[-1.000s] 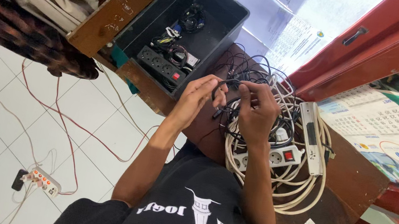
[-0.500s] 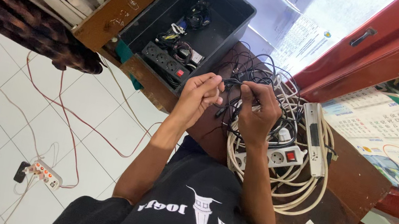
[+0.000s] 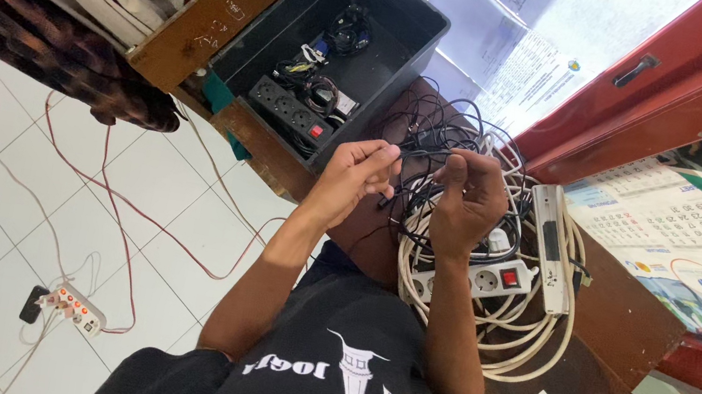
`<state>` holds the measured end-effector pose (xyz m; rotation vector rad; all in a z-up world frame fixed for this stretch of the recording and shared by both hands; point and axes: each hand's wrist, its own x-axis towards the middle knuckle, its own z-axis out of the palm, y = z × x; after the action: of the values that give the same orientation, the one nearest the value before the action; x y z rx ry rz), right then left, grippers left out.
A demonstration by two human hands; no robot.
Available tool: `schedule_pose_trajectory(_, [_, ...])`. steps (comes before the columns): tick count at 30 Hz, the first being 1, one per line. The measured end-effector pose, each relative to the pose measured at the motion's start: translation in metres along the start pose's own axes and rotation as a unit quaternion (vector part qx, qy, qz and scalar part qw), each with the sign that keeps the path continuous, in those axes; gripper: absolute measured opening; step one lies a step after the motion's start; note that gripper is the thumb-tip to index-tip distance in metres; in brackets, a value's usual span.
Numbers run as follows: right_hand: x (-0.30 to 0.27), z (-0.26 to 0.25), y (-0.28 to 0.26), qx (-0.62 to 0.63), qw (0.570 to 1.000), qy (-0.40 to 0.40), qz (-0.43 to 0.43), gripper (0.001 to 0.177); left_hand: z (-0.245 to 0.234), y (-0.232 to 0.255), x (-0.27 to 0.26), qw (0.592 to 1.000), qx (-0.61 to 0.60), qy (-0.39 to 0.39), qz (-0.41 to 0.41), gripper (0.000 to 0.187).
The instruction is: The person untangles and organizes a pile of black and white cables on a wooden table. They separate the wires, coil them, and place them into a black plastic bin alongside a power strip and other accessories.
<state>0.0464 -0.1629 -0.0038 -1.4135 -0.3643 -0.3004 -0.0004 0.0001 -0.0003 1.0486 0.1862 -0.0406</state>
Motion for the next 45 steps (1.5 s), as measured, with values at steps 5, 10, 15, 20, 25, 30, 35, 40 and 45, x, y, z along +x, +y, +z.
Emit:
schedule_pose_trajectory(5, [-0.003,-0.001,0.005,0.033,0.999,0.013,0.018,0.013,-0.002,0.0,-0.002,0.999,0.052,-0.004,0.01,0.029])
schedule_pose_trajectory(10, [0.001,-0.005,0.011,0.044,0.998,-0.04,0.03,0.013,-0.003,0.002,-0.001,0.999,0.042,-0.005,0.024,0.029])
schedule_pose_trajectory(15, [0.008,-0.014,0.017,0.09,0.975,-0.164,0.122,0.013,-0.005,0.006,-0.005,0.999,-0.027,0.005,0.037,0.027])
schedule_pose_trajectory(20, [0.006,-0.002,0.016,0.067,0.972,-0.204,0.095,0.017,-0.003,0.009,-0.006,0.991,-0.125,0.002,0.044,0.026])
schedule_pose_trajectory(25, [0.006,0.002,0.013,-0.037,0.966,-0.21,0.143,0.02,-0.001,0.006,-0.002,0.979,-0.2,0.001,0.05,0.022])
schedule_pose_trajectory(30, [0.004,0.0,0.023,0.048,0.958,-0.197,0.202,0.019,0.005,-0.002,0.003,0.964,-0.263,0.006,0.04,0.024])
schedule_pose_trajectory(35, [0.003,-0.001,0.03,0.033,0.962,-0.19,0.192,0.017,0.007,-0.006,0.004,0.95,-0.31,-0.008,0.047,0.023])
schedule_pose_trajectory(40, [0.007,-0.006,0.023,-0.012,0.964,-0.225,0.143,0.019,0.004,-0.004,0.007,0.941,-0.327,-0.002,0.085,0.024])
schedule_pose_trajectory(45, [0.009,-0.006,0.015,0.047,0.951,-0.248,0.178,0.026,0.003,-0.004,0.011,0.939,-0.324,0.007,0.114,0.024])
